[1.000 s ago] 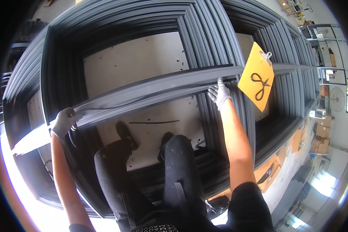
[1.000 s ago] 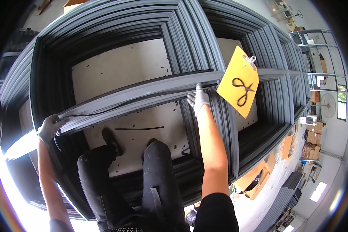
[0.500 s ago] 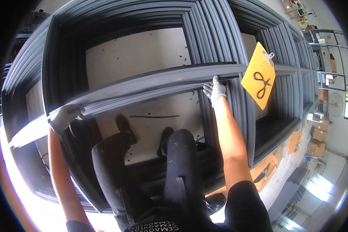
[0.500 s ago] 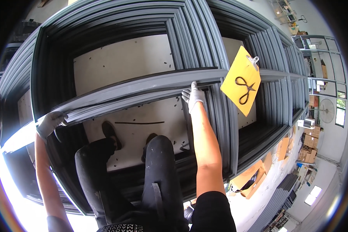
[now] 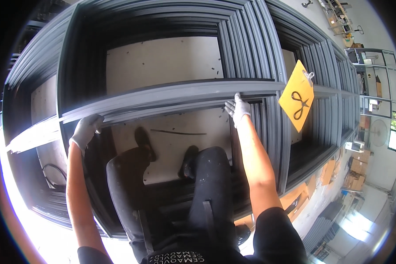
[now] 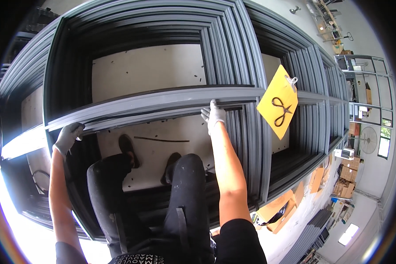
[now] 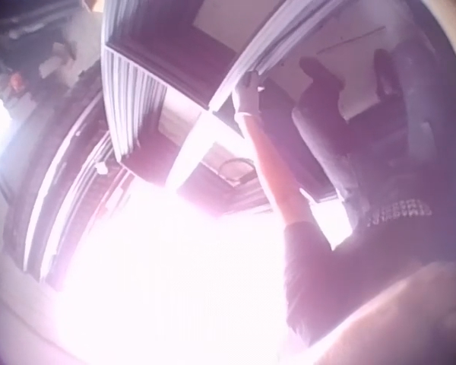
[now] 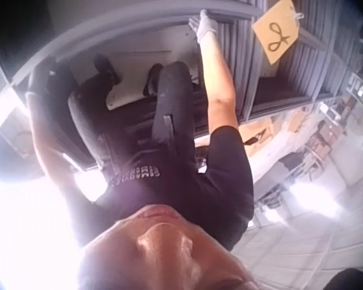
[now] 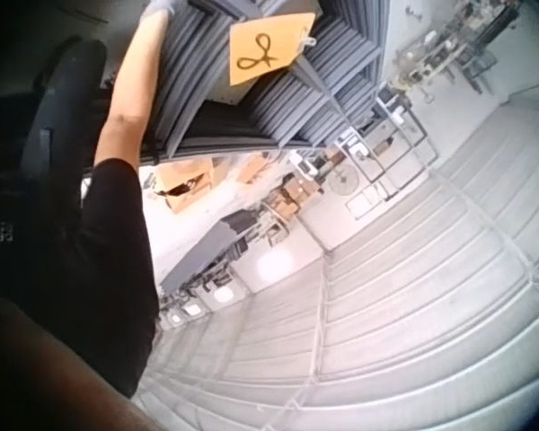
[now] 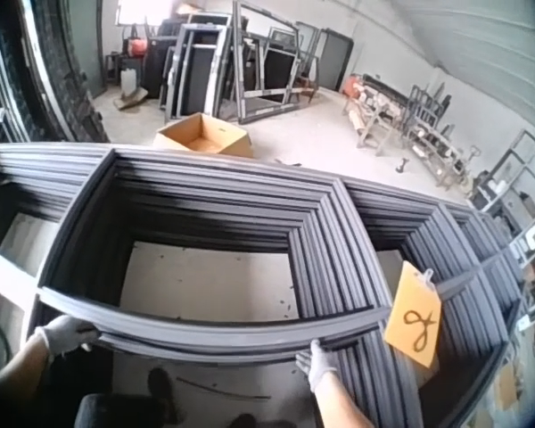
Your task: The recorder is installing and cutting rubber gasket seals into metal frame components on a fabrication floor.
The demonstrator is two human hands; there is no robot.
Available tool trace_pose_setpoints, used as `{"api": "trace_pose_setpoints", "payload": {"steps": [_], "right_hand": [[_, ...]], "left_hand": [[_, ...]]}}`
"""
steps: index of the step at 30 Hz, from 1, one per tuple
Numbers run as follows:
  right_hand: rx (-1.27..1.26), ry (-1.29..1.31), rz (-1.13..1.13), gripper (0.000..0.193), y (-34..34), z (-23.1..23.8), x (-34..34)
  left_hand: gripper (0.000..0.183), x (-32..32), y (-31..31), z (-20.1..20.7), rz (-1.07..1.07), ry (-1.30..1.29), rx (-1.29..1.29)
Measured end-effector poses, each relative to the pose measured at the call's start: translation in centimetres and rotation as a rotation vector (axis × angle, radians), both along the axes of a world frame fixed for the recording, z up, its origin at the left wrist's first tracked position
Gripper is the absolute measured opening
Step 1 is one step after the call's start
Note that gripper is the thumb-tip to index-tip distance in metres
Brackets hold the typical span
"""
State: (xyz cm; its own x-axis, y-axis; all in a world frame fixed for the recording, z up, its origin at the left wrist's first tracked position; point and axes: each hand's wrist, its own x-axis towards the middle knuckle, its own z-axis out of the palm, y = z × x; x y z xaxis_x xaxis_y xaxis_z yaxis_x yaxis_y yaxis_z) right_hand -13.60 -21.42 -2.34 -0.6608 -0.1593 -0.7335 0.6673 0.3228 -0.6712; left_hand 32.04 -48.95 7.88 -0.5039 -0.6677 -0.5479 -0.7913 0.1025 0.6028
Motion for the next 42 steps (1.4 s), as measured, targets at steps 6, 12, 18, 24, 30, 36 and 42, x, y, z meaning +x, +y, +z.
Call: {"api": "trace_pose_setpoints", "payload": {"steps": [6,12,18,24,30,36,42], "right_hand": [[0.043,-0.054,0.025,0.048,-1.1,0.4,1.6],[-0.036,0.022,0.006,0.051,-2.5,0.2,4.2],[-0.012,-0.038,0.039,0.047,-3.1,0.1,5.4],[0.052,-0.123,0.066,0.045,-4.8,0.7,8.1],[-0.013,-0.157,0.160,0.052,-5.2,0.3,9.8],[0.022,0.007,0.121,0.058,-0.2,0.6,0.6],[0.100,0.130,-0.129,0.049,2.5,-0.6,-6.4]], "left_hand": [[0.019,1.2,0.0,-0.8,0.060,-0.107,-0.087],[0.018,4.7,-1.0,-2.4,0.157,-0.094,-0.096],[0.023,5.5,-1.1,-3.2,0.124,-0.101,-0.143],[0.027,6.8,-0.9,-2.6,0.170,-0.170,-0.089],[0.022,6.5,-0.6,-2.8,0.214,-0.178,-0.143],[0.034,6.8,-1.4,-3.8,0.199,-0.237,-0.086],[0.033,7.3,-2.5,-4.5,0.318,-0.054,-0.066]]}}
